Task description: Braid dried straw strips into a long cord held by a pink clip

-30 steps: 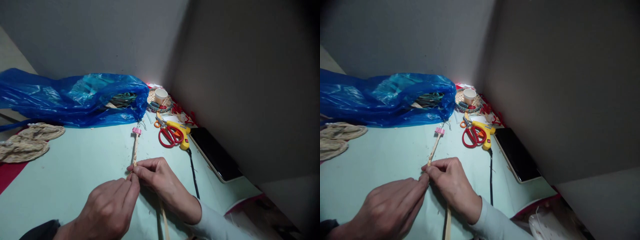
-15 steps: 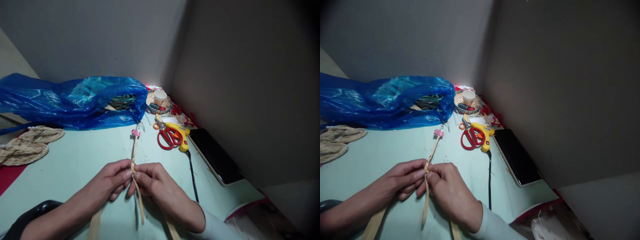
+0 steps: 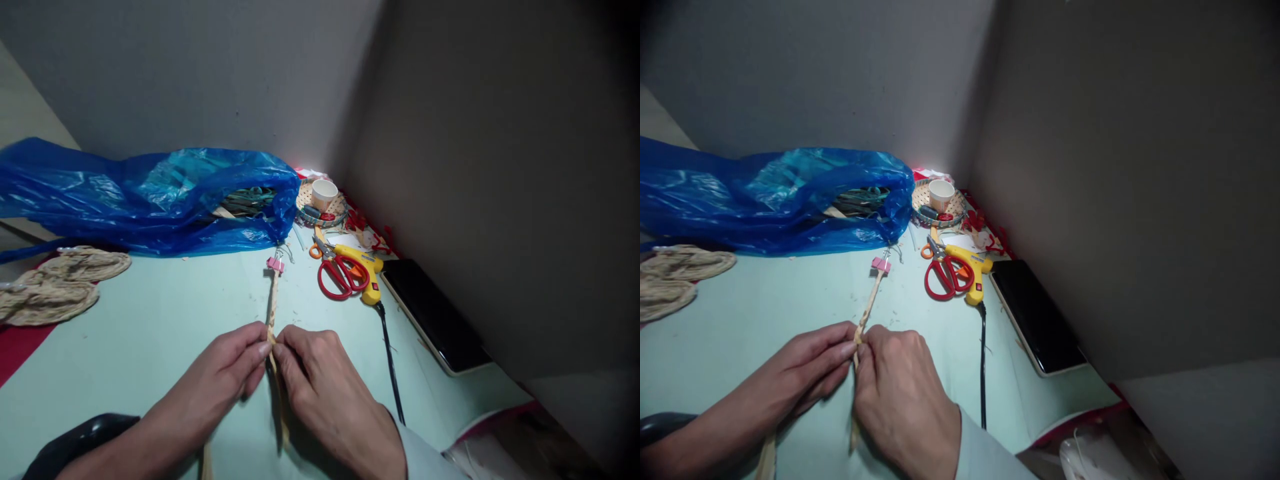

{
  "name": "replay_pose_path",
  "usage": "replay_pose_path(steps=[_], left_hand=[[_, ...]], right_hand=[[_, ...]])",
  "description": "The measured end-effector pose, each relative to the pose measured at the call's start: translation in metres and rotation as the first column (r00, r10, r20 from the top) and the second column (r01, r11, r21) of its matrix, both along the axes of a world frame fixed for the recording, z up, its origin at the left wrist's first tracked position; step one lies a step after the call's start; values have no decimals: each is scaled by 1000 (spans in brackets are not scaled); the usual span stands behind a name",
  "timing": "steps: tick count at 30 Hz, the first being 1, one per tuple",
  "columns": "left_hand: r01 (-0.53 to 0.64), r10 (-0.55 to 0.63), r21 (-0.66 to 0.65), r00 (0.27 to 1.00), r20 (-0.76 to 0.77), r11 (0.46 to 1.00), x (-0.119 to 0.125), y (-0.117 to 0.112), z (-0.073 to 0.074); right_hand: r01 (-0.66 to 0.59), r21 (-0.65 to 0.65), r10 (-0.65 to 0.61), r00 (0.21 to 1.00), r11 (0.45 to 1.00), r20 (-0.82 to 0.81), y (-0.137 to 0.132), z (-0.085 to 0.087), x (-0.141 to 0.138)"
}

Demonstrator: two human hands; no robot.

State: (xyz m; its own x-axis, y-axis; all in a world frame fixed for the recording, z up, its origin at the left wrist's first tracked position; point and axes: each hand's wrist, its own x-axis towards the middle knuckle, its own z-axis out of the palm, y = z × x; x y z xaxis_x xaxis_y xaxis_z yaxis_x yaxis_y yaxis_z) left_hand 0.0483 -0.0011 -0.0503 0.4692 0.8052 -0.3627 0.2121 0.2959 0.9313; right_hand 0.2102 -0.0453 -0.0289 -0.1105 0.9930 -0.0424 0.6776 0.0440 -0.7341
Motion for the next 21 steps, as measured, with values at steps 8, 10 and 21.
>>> replay_pose_path(steps=[8, 10, 21], left_hand=[[-6, 9, -85, 999, 36, 996, -2, 11, 1], [-10, 14, -117, 999, 29, 993, -3, 13, -2], [-135, 139, -71, 989, 51, 988, -5, 9, -29]], right_hand=[[-39, -13, 39, 999, 999, 24, -3, 0, -1], [-36, -20, 37, 998, 999, 42, -2, 0, 0], [65, -69, -45, 965, 996, 260, -5, 3, -8]])
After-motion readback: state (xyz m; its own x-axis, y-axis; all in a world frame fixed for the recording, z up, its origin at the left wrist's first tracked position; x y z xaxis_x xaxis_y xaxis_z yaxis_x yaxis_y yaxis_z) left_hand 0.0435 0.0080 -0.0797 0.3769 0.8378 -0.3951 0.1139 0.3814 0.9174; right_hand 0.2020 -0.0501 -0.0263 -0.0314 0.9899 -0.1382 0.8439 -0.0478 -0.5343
